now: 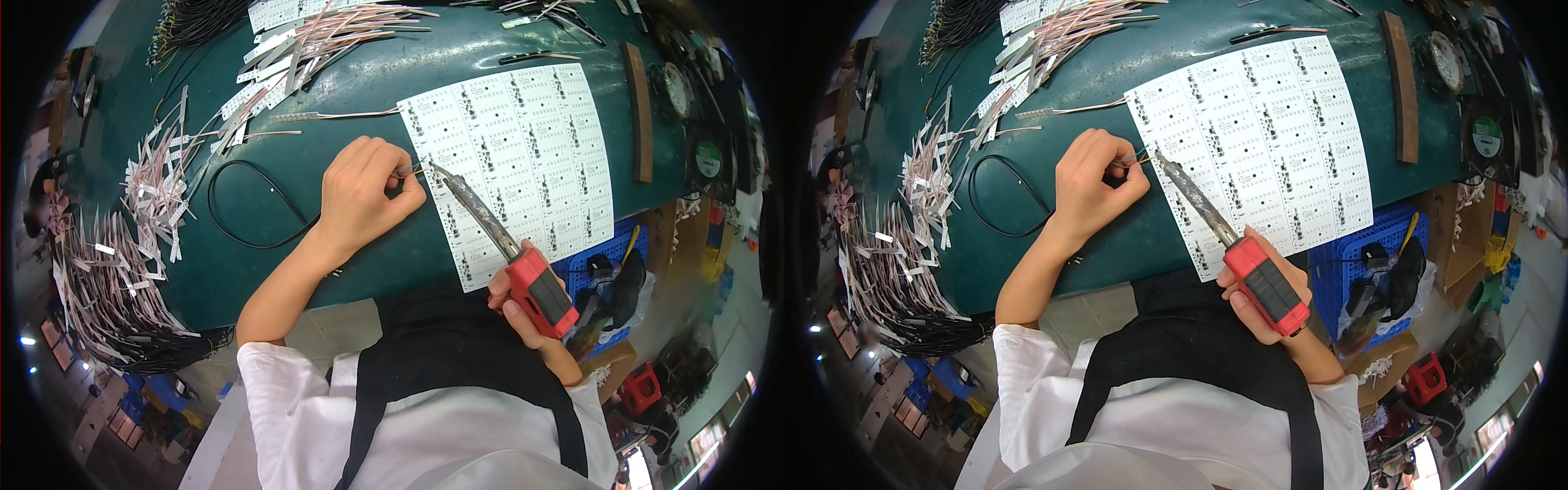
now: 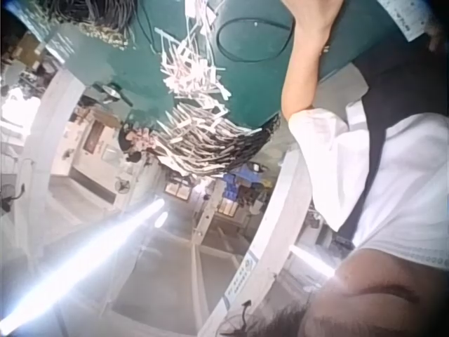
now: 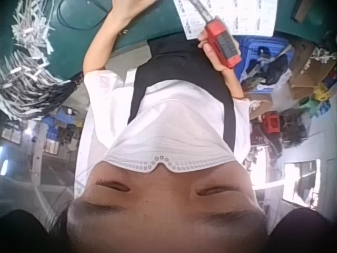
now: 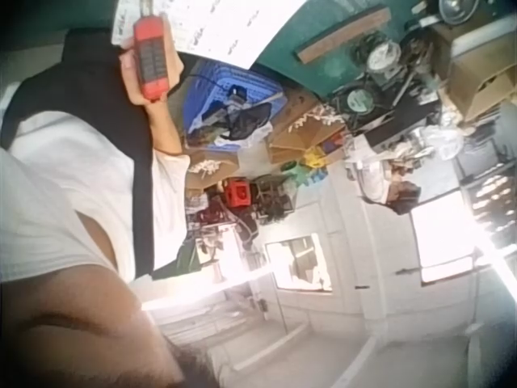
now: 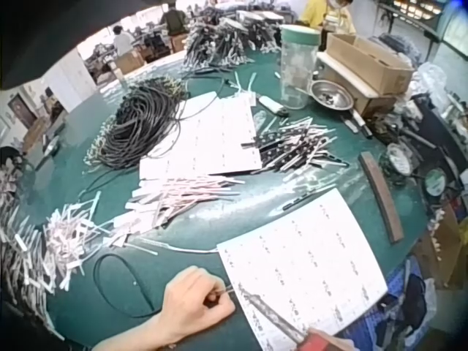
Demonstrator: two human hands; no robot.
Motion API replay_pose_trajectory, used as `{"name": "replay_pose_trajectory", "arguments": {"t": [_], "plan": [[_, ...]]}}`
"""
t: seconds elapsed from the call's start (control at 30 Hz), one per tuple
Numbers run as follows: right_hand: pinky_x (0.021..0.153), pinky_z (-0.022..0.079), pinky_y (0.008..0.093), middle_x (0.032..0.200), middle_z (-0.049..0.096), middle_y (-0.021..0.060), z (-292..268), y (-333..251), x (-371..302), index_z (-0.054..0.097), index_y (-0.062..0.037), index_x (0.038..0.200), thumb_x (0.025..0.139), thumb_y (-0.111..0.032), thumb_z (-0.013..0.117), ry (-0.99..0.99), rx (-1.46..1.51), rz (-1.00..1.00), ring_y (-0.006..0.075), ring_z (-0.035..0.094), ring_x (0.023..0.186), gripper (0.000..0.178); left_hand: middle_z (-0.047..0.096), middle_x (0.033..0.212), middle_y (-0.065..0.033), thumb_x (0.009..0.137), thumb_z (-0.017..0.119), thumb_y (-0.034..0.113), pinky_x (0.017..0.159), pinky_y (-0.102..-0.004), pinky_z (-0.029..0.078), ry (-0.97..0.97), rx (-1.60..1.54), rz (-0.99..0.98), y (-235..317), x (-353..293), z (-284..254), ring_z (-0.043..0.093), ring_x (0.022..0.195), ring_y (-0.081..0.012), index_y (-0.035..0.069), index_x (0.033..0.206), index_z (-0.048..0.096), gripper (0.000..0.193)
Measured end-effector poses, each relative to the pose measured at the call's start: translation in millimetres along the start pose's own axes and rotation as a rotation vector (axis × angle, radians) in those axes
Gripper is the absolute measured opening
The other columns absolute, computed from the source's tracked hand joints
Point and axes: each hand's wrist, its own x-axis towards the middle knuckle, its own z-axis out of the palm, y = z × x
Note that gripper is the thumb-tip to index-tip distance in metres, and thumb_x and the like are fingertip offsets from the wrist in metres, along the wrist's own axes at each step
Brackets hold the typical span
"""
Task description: The person solders wires onto LED strip circuit boards with a soldering iron.
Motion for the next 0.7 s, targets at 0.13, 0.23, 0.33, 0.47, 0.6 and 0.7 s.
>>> {"name": "replay_pose_trajectory", "arguments": {"t": [0.13, 0.23, 0.33, 0.47, 0.6, 0.7], "plan": [[0.065, 0.054, 0.0254, 0.083, 0.068, 0.0122, -2.5, 3.4, -2.6, 0.040, 0.0156, 0.134, 0.080, -0.001, 0.059, -0.011, 0.004, 0.011, 0.0146, 0.066, 0.065, 0.060, 0.050, 0.063, -0.0027, 0.064, 0.066, -0.004, 0.047, -0.0258, 0.040, -0.007, -0.020, -0.008, 0.4, 0.6, -0.9, 0.049, 0.054, -0.0139, 0.004, 0.071, 0.054, 0.017], [0.067, 0.054, 0.0257, 0.081, 0.068, 0.0117, -5.4, -0.6, -2.5, 0.042, 0.0157, 0.133, 0.080, -0.001, 0.060, -0.053, -0.056, 0.034, 0.0148, 0.066, 0.066, 0.058, 0.052, 0.064, -0.0030, 0.064, 0.066, -0.004, 0.047, -0.0249, 0.041, -0.031, -0.131, -0.014, -0.3, 2.5, -4.3, 0.050, 0.055, -0.0140, 0.003, 0.072, 0.056, 0.014], [0.070, 0.053, 0.0263, 0.081, 0.068, 0.0112, -2.8, 2.8, -3.5, 0.043, 0.0158, 0.132, 0.081, -0.001, 0.060, -0.027, -0.086, -0.020, 0.0152, 0.066, 0.066, 0.056, 0.053, 0.064, -0.0031, 0.065, 0.065, -0.005, 0.047, -0.0244, 0.041, -0.053, -0.124, -0.002, -1.8, 3.1, -4.8, 0.050, 0.055, -0.0140, 0.003, 0.071, 0.058, 0.012], [0.072, 0.053, 0.0266, 0.081, 0.068, 0.0107, -4.5, -0.1, -0.1, 0.045, 0.0161, 0.131, 0.081, -0.001, 0.061, -0.103, -0.181, -0.050, 0.0157, 0.066, 0.069, 0.055, 0.054, 0.064, -0.0028, 0.065, 0.065, -0.005, 0.047, -0.0245, 0.041, -0.067, -0.121, 0.009, -2.4, 3.4, -6.6, 0.050, 0.055, -0.0139, 0.003, 0.071, 0.059, 0.012], [0.073, 0.053, 0.0267, 0.081, 0.067, 0.0105, -1.7, 1.9, -0.7, 0.045, 0.0162, 0.130, 0.080, -0.001, 0.061, -0.058, -0.102, 0.034, 0.0161, 0.067, 0.072, 0.055, 0.054, 0.064, -0.0025, 0.065, 0.066, -0.004, 0.047, -0.0242, 0.042, -0.095, -0.100, 0.022, -3.0, 3.5, -9.3, 0.050, 0.056, -0.0137, 0.003, 0.071, 0.059, 0.012], [0.073, 0.053, 0.0268, 0.081, 0.068, 0.0105, -0.1, -2.3, -0.8, 0.045, 0.0158, 0.131, 0.080, -0.001, 0.061, -0.037, -0.108, 0.051, 0.0161, 0.067, 0.072, 0.055, 0.055, 0.064, -0.0025, 0.065, 0.066, -0.004, 0.048, -0.0236, 0.043, -0.110, -0.118, 0.002, -3.9, 5.2, -8.2, 0.051, 0.056, -0.0133, 0.003, 0.072, 0.060, 0.012]]}}
